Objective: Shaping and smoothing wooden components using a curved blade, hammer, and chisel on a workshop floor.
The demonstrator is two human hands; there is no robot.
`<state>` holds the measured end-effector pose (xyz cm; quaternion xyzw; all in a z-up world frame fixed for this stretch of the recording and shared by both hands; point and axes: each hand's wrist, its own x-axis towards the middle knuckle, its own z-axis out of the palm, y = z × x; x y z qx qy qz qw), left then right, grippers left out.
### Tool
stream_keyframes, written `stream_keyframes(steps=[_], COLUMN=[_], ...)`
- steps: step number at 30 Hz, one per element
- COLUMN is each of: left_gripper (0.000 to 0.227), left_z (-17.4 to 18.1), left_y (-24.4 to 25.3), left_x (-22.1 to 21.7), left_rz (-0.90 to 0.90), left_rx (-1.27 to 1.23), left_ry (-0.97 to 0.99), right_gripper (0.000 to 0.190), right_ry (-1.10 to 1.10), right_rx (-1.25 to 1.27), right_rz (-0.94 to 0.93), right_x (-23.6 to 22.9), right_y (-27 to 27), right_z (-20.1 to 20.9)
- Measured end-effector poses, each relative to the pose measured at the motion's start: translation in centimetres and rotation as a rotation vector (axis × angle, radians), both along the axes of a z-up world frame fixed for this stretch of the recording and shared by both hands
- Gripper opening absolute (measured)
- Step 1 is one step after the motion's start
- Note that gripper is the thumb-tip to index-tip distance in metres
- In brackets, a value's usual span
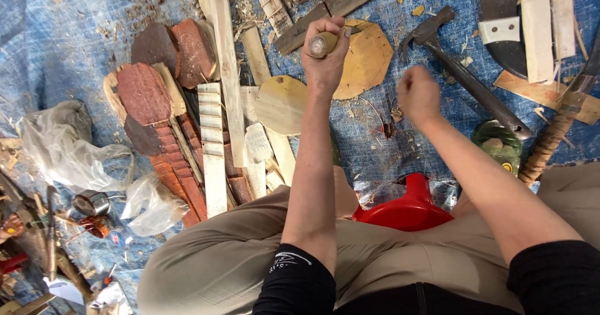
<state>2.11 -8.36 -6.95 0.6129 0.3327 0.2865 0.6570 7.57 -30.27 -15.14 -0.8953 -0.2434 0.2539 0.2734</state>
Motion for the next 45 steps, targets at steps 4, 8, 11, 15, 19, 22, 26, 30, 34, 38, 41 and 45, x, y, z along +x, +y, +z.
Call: stream_keyframes(steps=[4,8,11,15,19,22,26,30,34,38,41,45], left_gripper=[0.028,0.025,0.023,0.024,0.021,0.019,0.025,0.029,0.030,0.027,0.026,0.027], left_z=[-0.7,1.4,1.6,1.1,2.1,-1.2,1.0,0.6,2.2,0.4,0.8,0.9], left_y=[-0.4,-0.9,-1.2,-1.3,-1.3,-1.4,-0.1,1.3,2.2,1.6,1.4,1.3], left_x=[0.8,1.5,1.5,1.3,1.2,1.7,2.6,2.8,3.1,3.9,3.8,4.3], left_rz=[-0.024,-0.033,-0.052,-0.014,-0.007,0.002,-0.026,-0.035,-0.046,-0.050,-0.046,-0.020], left_rx=[0.072,0.056,0.025,0.059,0.061,-0.005,0.021,-0.078,-0.164,-0.086,-0.021,0.049], left_ry=[0.126,0.030,-0.046,-0.002,0.010,0.168,0.194,0.149,0.227,0.199,0.085,0.094], right_gripper=[0.035,0.040,0.043,0.033,0.021,0.013,0.013,0.017,0.016,0.015,0.015,0.015], right_ry=[-0.409,-0.365,-0.373,-0.117,0.145,0.197,0.158,0.014,0.169,0.233,0.245,0.225], right_rx=[-0.123,-0.264,-0.380,-0.459,-0.269,0.034,0.284,0.330,0.353,0.308,0.315,0.303], right_rz=[0.004,-0.054,-0.033,-0.004,-0.129,-0.341,-0.214,-0.078,-0.189,-0.250,-0.264,-0.258], right_x=[3.6,5.2,5.5,6.6,6.6,5.7,6.1,6.0,4.8,4.8,5.0,5.5], right_y=[-2.1,-5.0,-7.1,-6.6,-3.1,-0.4,2.6,2.4,2.4,1.9,1.4,1.4], right_z=[1.7,0.0,-2.6,-0.9,4.7,6.1,15.4,19.6,19.6,18.4,17.6,17.6])
